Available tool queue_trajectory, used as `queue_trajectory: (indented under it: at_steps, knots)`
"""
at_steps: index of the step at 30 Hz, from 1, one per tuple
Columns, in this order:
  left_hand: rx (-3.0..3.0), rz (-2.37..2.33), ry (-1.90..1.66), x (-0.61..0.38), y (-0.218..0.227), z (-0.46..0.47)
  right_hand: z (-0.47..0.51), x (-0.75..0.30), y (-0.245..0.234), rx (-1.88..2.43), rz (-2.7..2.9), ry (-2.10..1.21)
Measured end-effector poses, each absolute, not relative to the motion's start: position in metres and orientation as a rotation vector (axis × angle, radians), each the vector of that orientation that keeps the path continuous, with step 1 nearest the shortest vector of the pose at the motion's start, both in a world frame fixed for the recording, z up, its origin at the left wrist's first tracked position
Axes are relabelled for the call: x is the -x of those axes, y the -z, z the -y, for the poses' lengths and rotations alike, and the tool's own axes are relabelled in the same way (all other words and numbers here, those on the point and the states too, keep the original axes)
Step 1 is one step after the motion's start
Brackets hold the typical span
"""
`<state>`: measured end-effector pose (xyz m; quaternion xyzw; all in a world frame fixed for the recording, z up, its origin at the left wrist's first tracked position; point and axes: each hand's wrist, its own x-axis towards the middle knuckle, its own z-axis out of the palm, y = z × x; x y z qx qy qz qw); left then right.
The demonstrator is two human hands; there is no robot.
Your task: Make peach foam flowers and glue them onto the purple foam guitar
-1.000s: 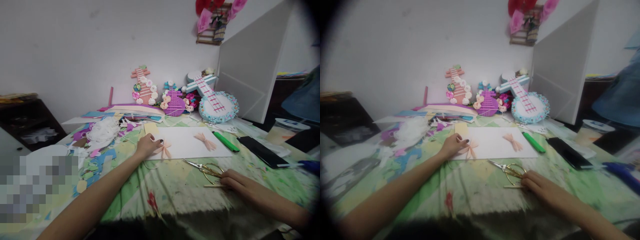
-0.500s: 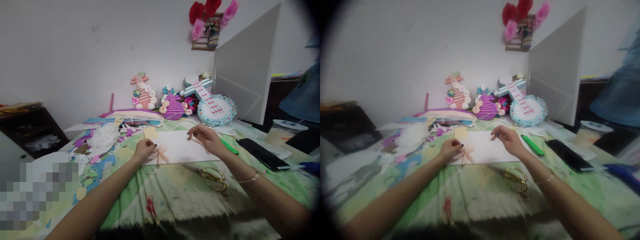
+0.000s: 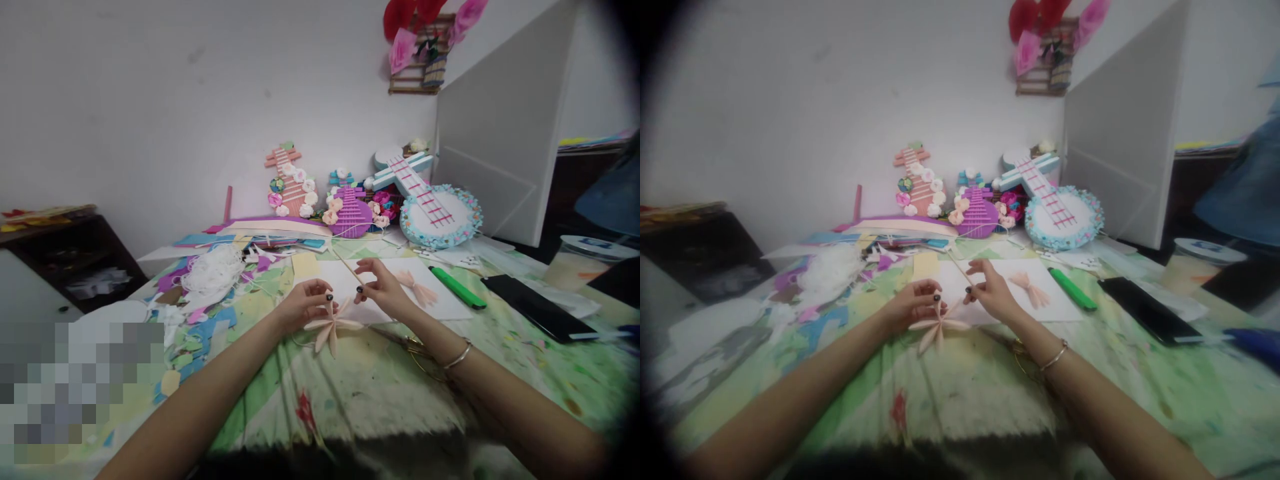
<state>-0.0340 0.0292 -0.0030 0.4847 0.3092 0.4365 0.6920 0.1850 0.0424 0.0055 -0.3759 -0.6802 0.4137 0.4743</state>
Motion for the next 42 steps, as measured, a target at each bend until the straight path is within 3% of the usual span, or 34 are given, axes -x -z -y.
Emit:
queue_trajectory:
  at_steps: [7,16,24,29,42]
  knots:
    - [-1.074,-0.689,-1.075,0.034,0.005,-0.03,-0.052,-0.161,-0.021,1.115,1.845,-1.079]
    - [-1.005,-0.674,-1.17,0.032,0.014,-0.034,-0.048,-0.158,-0.01,0.937,1.984,-1.222]
    - [-1.009,-0.615,-1.139,0.024,0.004,-0.018,-0.043,-0.16,-0.018,0.982,2.007,-0.639]
    - [-0.976,-0.613,-1.12,0.023,0.004,-0.012,-0.034,-0.161,-0.02,0.963,2.021,-0.836]
    - [-0.99,-0.665,-1.155,0.024,0.008,-0.01,-0.03,-0.156,-0.007,0.959,1.992,-0.968]
